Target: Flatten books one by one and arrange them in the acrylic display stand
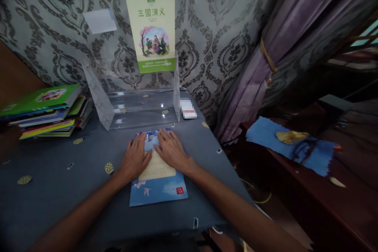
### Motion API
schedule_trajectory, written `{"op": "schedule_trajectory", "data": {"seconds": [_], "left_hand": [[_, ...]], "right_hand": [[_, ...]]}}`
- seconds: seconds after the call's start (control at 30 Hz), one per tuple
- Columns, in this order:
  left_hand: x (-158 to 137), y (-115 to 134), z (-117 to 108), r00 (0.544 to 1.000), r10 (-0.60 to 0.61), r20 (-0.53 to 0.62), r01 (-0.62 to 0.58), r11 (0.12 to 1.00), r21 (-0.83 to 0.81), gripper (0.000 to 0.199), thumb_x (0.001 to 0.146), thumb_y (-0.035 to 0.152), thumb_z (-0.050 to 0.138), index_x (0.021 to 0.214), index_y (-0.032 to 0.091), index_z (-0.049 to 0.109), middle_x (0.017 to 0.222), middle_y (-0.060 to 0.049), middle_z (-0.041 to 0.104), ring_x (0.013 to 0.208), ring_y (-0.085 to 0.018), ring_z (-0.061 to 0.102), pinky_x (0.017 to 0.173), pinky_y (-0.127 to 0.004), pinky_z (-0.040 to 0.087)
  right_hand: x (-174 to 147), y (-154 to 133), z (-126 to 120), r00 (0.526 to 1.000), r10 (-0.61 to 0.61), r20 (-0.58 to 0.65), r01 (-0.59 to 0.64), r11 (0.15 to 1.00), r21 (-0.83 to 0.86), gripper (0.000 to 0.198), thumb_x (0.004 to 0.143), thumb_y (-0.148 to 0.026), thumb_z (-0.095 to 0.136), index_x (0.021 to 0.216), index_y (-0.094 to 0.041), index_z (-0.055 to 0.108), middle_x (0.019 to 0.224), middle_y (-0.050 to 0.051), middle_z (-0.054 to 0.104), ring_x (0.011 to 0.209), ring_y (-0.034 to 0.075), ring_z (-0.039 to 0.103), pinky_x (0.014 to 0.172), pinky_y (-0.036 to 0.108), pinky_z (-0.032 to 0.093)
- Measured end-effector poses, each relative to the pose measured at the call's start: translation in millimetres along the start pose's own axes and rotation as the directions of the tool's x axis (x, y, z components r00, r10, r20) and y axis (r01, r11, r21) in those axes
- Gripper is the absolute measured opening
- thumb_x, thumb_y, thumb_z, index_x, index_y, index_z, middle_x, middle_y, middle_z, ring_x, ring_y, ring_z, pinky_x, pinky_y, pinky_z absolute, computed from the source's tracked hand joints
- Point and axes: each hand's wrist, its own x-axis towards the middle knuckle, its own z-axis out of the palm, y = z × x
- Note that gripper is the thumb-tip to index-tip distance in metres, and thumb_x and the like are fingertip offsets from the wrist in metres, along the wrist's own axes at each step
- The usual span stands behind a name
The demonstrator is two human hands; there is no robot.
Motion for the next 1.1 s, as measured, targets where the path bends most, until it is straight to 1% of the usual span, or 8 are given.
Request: {"op": "schedule_trajectory", "data": {"seconds": [0.1, 0.23, 0.33, 0.43, 0.7, 0.87, 1.0, 1.1], "left_hand": [[1, 3, -2, 1.0, -0.013, 0.029, 0.011, 0.999, 0.044, 0.055, 0.098, 0.031, 0.04, 0.148, 0.007, 0.038, 0.155, -0.024, 0.042, 0.15, -0.036, 0.031, 0.119, -0.059, 0.027], [1, 5, -9, 0.996, -0.004, 0.085, -0.006, 0.993, 0.118, 0.051, 0.1, 0.033, 0.04, 0.145, 0.011, 0.043, 0.158, -0.022, 0.04, 0.15, -0.036, 0.031, 0.118, -0.062, 0.028], [2, 4, -16, 0.991, 0.008, 0.133, -0.026, 0.99, 0.14, 0.051, 0.101, 0.037, 0.04, 0.147, 0.015, 0.042, 0.16, -0.021, 0.037, 0.151, -0.035, 0.031, 0.116, -0.063, 0.031], [3, 2, -21, 0.989, 0.008, 0.145, -0.031, 0.987, 0.155, 0.052, 0.101, 0.042, 0.042, 0.145, 0.015, 0.043, 0.159, -0.022, 0.038, 0.15, -0.035, 0.033, 0.114, -0.063, 0.034], [5, 1, -23, 0.989, 0.02, 0.148, -0.046, 0.983, 0.177, 0.05, 0.099, 0.042, 0.046, 0.143, 0.017, 0.045, 0.157, -0.022, 0.041, 0.149, -0.037, 0.034, 0.109, -0.065, 0.037], [6, -3, -23, 0.988, 0.056, 0.142, -0.081, 0.981, 0.177, 0.05, 0.099, 0.042, 0.048, 0.142, 0.016, 0.046, 0.156, -0.023, 0.043, 0.147, -0.038, 0.036, 0.109, -0.064, 0.037], [7, -5, -26, 0.985, 0.076, 0.153, -0.106, 0.975, 0.197, 0.051, 0.1, 0.044, 0.047, 0.143, 0.017, 0.047, 0.155, -0.022, 0.044, 0.146, -0.038, 0.038, 0.11, -0.067, 0.035], [10, -6, -29, 0.978, 0.12, 0.172, -0.151, 0.972, 0.18, 0.051, 0.101, 0.043, 0.044, 0.145, 0.017, 0.044, 0.156, -0.021, 0.044, 0.146, -0.038, 0.038, 0.111, -0.073, 0.029]], "right_hand": [[-6, 3, -2, 0.994, 0.108, -0.016, -0.109, 0.994, -0.029, 0.052, 0.101, -0.035, 0.046, 0.144, -0.006, 0.052, 0.152, 0.024, 0.047, 0.145, 0.035, 0.041, 0.118, 0.058, 0.032], [-8, 3, -2, 0.988, 0.155, -0.002, -0.155, 0.986, -0.058, 0.053, 0.101, -0.036, 0.044, 0.145, -0.007, 0.051, 0.155, 0.021, 0.045, 0.147, 0.031, 0.039, 0.119, 0.053, 0.032], [-8, 4, -1, 0.988, 0.152, -0.004, -0.152, 0.986, -0.069, 0.052, 0.101, -0.038, 0.044, 0.144, -0.009, 0.053, 0.155, 0.019, 0.046, 0.147, 0.03, 0.039, 0.119, 0.048, 0.032], [-8, 8, 1, 0.99, 0.14, -0.033, -0.141, 0.989, -0.04, 0.052, 0.101, -0.04, 0.044, 0.142, -0.011, 0.055, 0.153, 0.019, 0.048, 0.145, 0.03, 0.042, 0.117, 0.05, 0.034], [-4, 39, 1, 0.994, 0.064, -0.087, -0.047, 0.98, 0.192, 0.045, 0.097, -0.039, 0.047, 0.134, -0.017, 0.063, 0.142, 0.016, 0.06, 0.134, 0.032, 0.052, 0.109, 0.054, 0.043], [-1, 58, -1, 0.988, 0.034, -0.153, 0.033, 0.91, 0.414, 0.04, 0.099, -0.033, 0.044, 0.13, -0.021, 0.066, 0.129, 0.011, 0.068, 0.123, 0.027, 0.061, 0.108, 0.05, 0.046], [1, 67, 1, 0.982, 0.133, -0.134, -0.033, 0.82, 0.572, 0.039, 0.099, -0.034, 0.043, 0.129, -0.024, 0.066, 0.129, 0.008, 0.07, 0.119, 0.026, 0.064, 0.107, 0.049, 0.048], [4, 72, 2, 0.973, 0.2, -0.116, -0.061, 0.706, 0.706, 0.039, 0.099, -0.037, 0.044, 0.129, -0.024, 0.066, 0.128, 0.007, 0.071, 0.121, 0.025, 0.065, 0.107, 0.049, 0.048]]}}
